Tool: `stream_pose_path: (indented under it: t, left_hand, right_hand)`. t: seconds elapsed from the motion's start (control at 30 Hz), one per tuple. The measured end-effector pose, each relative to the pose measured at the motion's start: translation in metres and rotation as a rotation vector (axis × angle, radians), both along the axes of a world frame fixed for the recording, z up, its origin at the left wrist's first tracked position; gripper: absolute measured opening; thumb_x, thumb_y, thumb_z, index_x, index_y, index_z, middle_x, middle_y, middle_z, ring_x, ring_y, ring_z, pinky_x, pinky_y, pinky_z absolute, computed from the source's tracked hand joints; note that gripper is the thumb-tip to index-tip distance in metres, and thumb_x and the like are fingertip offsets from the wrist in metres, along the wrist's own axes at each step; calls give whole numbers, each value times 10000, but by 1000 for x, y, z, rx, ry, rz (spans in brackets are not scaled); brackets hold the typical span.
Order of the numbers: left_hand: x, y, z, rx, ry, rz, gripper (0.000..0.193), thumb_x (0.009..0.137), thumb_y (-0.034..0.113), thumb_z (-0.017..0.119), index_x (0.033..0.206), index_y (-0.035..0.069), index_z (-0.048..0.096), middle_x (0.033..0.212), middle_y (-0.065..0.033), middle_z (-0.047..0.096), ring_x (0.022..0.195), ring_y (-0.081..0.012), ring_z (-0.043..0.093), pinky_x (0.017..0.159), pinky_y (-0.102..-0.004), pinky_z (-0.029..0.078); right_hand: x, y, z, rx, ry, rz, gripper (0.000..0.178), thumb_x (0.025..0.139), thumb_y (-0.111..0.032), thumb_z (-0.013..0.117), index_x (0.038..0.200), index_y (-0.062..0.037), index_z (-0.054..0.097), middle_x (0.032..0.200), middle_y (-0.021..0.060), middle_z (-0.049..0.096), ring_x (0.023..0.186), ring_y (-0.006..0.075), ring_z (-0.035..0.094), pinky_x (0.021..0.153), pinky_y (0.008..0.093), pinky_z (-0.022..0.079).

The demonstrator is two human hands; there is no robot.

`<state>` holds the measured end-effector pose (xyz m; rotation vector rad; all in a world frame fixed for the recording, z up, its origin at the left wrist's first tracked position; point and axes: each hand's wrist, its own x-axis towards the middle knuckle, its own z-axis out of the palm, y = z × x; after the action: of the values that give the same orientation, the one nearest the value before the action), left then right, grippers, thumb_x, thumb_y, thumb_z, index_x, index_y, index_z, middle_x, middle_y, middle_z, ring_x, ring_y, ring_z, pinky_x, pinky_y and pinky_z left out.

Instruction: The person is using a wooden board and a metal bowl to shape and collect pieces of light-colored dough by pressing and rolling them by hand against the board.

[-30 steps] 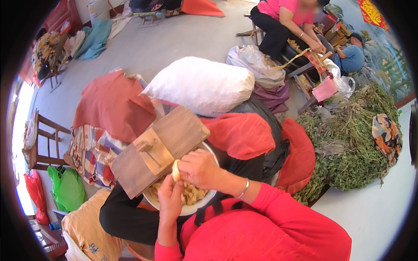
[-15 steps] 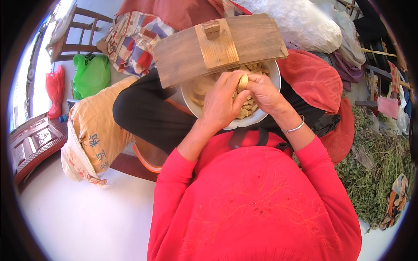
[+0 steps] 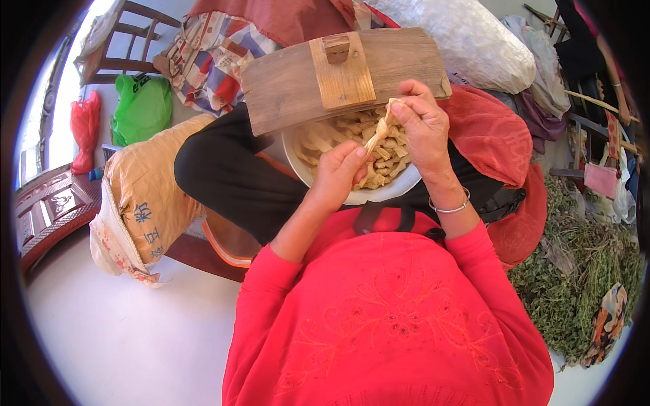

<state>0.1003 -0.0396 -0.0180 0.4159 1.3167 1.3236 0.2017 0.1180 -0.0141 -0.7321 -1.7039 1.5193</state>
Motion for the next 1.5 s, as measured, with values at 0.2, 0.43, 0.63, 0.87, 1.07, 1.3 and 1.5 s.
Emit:
stream_pose_path:
  t: [0.2,0.43,0.63,0.87,1.07,1.3,1.5]
  left_hand:
    - [-28,-8,13,151,1376,-49,81,891,120,606,875,42,587,672,-113,551,630,-330,574,538,-378,444]
    - [-50,27,30,285,1174,-77,127,899,114,604,945,1,643,719,-95,613,597,-233,571,564,-295,448]
    - [-91,49,15,81,630,-4,158,939,121,555,982,-12,628,738,22,548,703,-61,498,641,-220,426]
    - [-110,63,-25,82,587,93,132,927,119,557,934,0,615,758,-22,596,717,-109,547,672,-258,449]
    - [-114,61,-38,-8,1243,85,136,889,123,582,974,18,602,828,-178,645,761,-269,625,703,-385,474]
    - [-57,44,0,62,298,183,138,962,144,510,938,17,559,643,-11,529,526,-91,445,500,-231,373]
    - [-37,33,33,-1,132,-108,248,996,233,473,1043,15,580,597,17,471,475,-55,401,465,-203,368]
  right_hand:
    - [5,24,14,-211,-16,116,373,903,-268,648,1184,-32,587,1128,47,552,1000,84,498,828,232,424]
    - [-8,34,39,-478,-349,634,190,921,-192,607,974,-15,650,713,-14,598,586,49,550,525,211,480]
    - [-34,38,23,-381,-257,347,110,930,-117,578,970,-34,639,712,-37,546,594,41,502,532,197,446]
    - [-58,38,-6,-43,-320,240,86,891,-91,602,864,-30,656,697,-9,585,622,76,532,559,237,439]
    - [-43,38,-21,543,-401,121,84,818,-126,619,829,-56,665,810,108,643,757,318,607,665,378,485]
    - [-47,-7,17,994,-265,42,140,831,-264,635,820,-124,625,851,31,645,781,259,595,693,381,450]
    - [-39,23,5,795,-270,14,286,856,-318,631,679,-108,551,558,107,549,557,344,578,483,428,440]
